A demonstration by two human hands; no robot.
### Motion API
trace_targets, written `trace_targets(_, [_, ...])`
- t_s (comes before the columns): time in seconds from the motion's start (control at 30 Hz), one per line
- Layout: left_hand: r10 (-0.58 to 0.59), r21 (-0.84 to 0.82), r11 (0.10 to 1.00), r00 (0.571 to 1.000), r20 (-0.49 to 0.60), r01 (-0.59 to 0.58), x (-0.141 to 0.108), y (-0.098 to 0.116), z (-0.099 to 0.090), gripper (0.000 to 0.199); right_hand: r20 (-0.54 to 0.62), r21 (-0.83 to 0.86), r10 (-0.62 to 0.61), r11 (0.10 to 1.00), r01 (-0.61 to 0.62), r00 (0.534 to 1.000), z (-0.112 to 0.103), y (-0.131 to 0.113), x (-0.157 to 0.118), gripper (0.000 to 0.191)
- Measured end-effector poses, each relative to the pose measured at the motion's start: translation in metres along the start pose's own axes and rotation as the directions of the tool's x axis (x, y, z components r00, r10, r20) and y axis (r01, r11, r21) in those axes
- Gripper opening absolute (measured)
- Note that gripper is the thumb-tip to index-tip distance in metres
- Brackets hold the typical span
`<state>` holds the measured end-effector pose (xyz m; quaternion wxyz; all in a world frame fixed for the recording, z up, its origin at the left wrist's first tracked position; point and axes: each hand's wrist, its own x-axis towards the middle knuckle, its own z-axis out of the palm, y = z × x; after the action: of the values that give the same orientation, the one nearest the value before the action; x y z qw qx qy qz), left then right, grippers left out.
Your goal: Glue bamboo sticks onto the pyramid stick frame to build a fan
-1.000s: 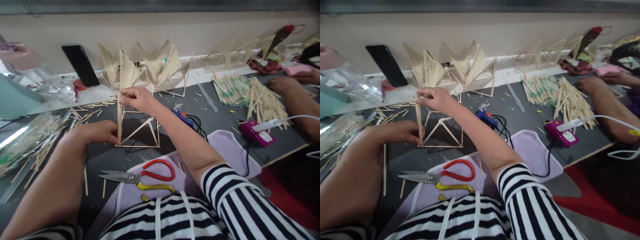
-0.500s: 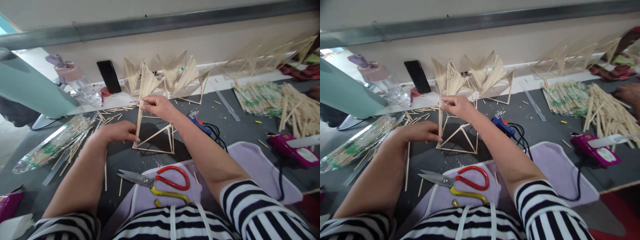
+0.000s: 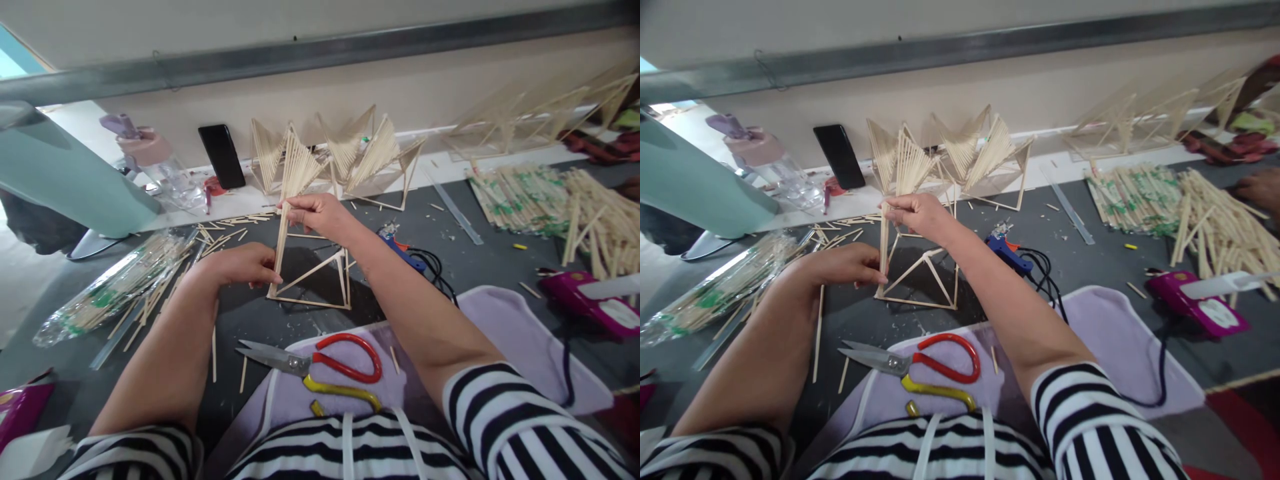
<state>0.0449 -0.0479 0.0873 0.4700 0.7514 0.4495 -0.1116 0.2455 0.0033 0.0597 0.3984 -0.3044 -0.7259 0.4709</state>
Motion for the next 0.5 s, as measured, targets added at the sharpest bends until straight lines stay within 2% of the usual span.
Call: trace_targets(0.5, [-0.006, 0.005, 1.0, 1.0, -0.023, 0.006, 0.002, -0.005, 0.0, 0.027, -0.056, -0.044, 0.013, 0.999, -0.015, 0.998, 0.0, -0.011, -0.004, 0.026])
